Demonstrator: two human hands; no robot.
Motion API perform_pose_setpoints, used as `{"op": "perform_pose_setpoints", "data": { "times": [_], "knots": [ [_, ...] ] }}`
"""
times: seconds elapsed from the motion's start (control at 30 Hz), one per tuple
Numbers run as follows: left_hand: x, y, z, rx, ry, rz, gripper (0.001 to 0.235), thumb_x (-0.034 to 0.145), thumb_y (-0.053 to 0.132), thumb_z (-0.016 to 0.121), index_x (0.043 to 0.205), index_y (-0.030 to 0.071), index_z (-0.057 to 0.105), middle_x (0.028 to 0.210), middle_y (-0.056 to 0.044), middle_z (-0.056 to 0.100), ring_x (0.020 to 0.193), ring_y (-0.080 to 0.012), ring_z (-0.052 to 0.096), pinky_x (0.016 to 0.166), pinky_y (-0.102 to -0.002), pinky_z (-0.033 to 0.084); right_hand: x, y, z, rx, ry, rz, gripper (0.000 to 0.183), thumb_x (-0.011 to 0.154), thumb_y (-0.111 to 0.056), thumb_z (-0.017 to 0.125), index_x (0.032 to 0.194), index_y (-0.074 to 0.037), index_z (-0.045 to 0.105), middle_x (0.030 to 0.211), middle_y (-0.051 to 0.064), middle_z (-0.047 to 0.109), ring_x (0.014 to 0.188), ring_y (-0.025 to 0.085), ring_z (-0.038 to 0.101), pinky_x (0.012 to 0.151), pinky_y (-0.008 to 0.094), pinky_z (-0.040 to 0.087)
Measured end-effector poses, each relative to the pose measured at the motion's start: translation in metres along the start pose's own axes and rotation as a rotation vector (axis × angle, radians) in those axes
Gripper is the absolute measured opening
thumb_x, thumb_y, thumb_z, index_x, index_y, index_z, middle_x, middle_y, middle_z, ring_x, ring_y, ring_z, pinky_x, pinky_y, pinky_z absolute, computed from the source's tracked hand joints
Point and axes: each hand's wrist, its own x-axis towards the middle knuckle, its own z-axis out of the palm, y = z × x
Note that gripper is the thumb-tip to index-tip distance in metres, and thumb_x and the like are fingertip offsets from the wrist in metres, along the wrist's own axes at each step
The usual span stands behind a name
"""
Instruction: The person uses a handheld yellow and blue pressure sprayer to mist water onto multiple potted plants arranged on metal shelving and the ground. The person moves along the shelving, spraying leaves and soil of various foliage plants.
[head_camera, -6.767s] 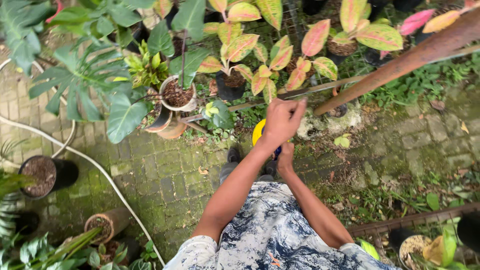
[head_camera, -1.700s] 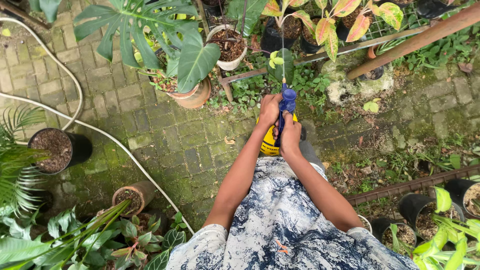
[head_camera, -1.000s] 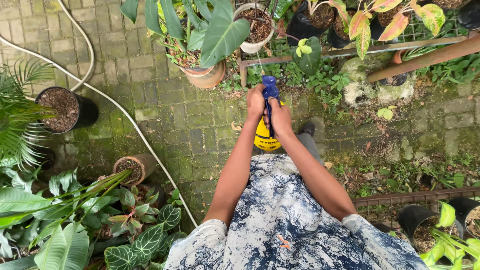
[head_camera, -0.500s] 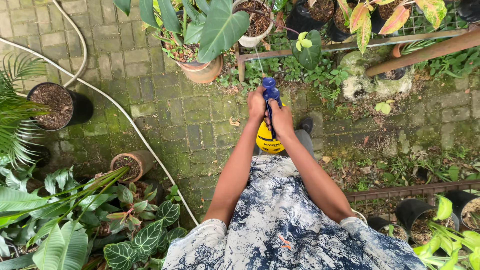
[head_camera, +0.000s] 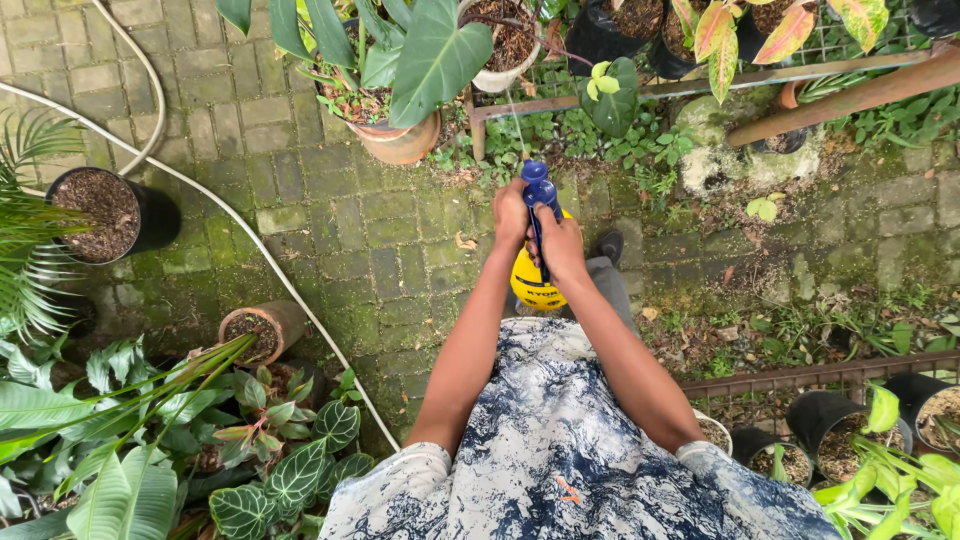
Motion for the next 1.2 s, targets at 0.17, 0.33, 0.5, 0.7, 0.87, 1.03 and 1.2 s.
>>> {"op": "perform_pose_setpoints", "data": {
  "times": [0.17, 0.33, 0.5, 0.7, 0.87, 1.03, 1.2],
  "knots": [
    [0.006, -0.007, -0.009, 0.05, 0.028, -0.028, 0.044, 0.093, 0.028, 0.055, 0.072, -0.01, 0.061, 0.067, -0.022, 0.059, 0.063, -0.0316, 0.052, 0.067, -0.048, 0.043, 0.001, 0.005, 0.004, 0.02, -0.003, 0.014, 0.046, 0.096, -0.043, 0.059, 0.07, -0.005, 0.058, 0.052, 0.003, 0.053, 0.039, 0.014, 0.048, 0.039, 0.031, 0.038],
    [0.012, -0.018, 0.004, 0.29, -0.038, 0.233, 0.039, 0.092, 0.027, 0.05, 0.083, -0.005, 0.069, 0.079, -0.026, 0.067, 0.072, -0.0393, 0.061, 0.072, -0.048, 0.045, -0.001, 0.005, -0.005, 0.072, 0.036, 0.039, 0.046, 0.097, -0.043, 0.059, 0.071, -0.006, 0.057, 0.052, 0.004, 0.053, 0.04, 0.015, 0.048, 0.039, 0.031, 0.038],
    [0.016, -0.027, 0.005, 0.334, -0.041, 0.245, 0.033, 0.092, 0.023, 0.051, 0.086, -0.004, 0.069, 0.082, -0.028, 0.068, 0.078, -0.044, 0.063, 0.075, -0.049, 0.046, -0.002, 0.005, -0.005, 0.054, 0.038, 0.022, 0.045, 0.097, -0.043, 0.059, 0.072, -0.005, 0.058, 0.053, 0.003, 0.053, 0.04, 0.014, 0.047, 0.039, 0.03, 0.037],
    [0.026, -0.035, -0.016, 0.54, -0.01, 0.32, 0.03, 0.094, 0.023, 0.049, 0.097, 0.001, 0.069, 0.095, -0.027, 0.068, 0.091, -0.0438, 0.063, 0.083, -0.049, 0.047, 0.001, 0.007, 0.01, 0.065, -0.022, 0.003, 0.044, 0.097, -0.042, 0.059, 0.073, -0.005, 0.057, 0.054, 0.003, 0.053, 0.041, 0.014, 0.048, 0.038, 0.031, 0.037],
    [0.029, -0.03, -0.028, 0.692, 0.004, 0.494, 0.027, 0.093, 0.02, 0.05, 0.102, 0.004, 0.069, 0.099, -0.026, 0.068, 0.096, -0.0433, 0.06, 0.087, -0.049, 0.046, 0.0, 0.013, 0.019, 0.08, -0.018, -0.014, 0.044, 0.097, -0.042, 0.059, 0.072, -0.005, 0.057, 0.053, 0.004, 0.053, 0.04, 0.015, 0.049, 0.039, 0.031, 0.039],
    [0.022, -0.024, -0.025, 0.548, -0.052, 0.328, 0.033, 0.097, 0.026, 0.048, 0.098, 0.001, 0.07, 0.1, -0.028, 0.067, 0.099, -0.0437, 0.058, 0.091, -0.049, 0.043, -0.001, 0.019, 0.018, 0.103, 0.019, 0.002, 0.044, 0.097, -0.043, 0.058, 0.074, -0.005, 0.057, 0.053, 0.005, 0.054, 0.041, 0.015, 0.05, 0.04, 0.031, 0.04],
    [0.019, -0.019, -0.023, 0.426, -0.058, 0.241, 0.039, 0.095, 0.029, 0.047, 0.095, -0.002, 0.069, 0.104, -0.029, 0.066, 0.1, -0.0437, 0.055, 0.092, -0.049, 0.041, -0.001, 0.02, 0.019, 0.09, 0.036, 0.003, 0.044, 0.096, -0.042, 0.058, 0.074, -0.004, 0.057, 0.053, 0.005, 0.054, 0.04, 0.015, 0.049, 0.039, 0.031, 0.039]
  ]
}}
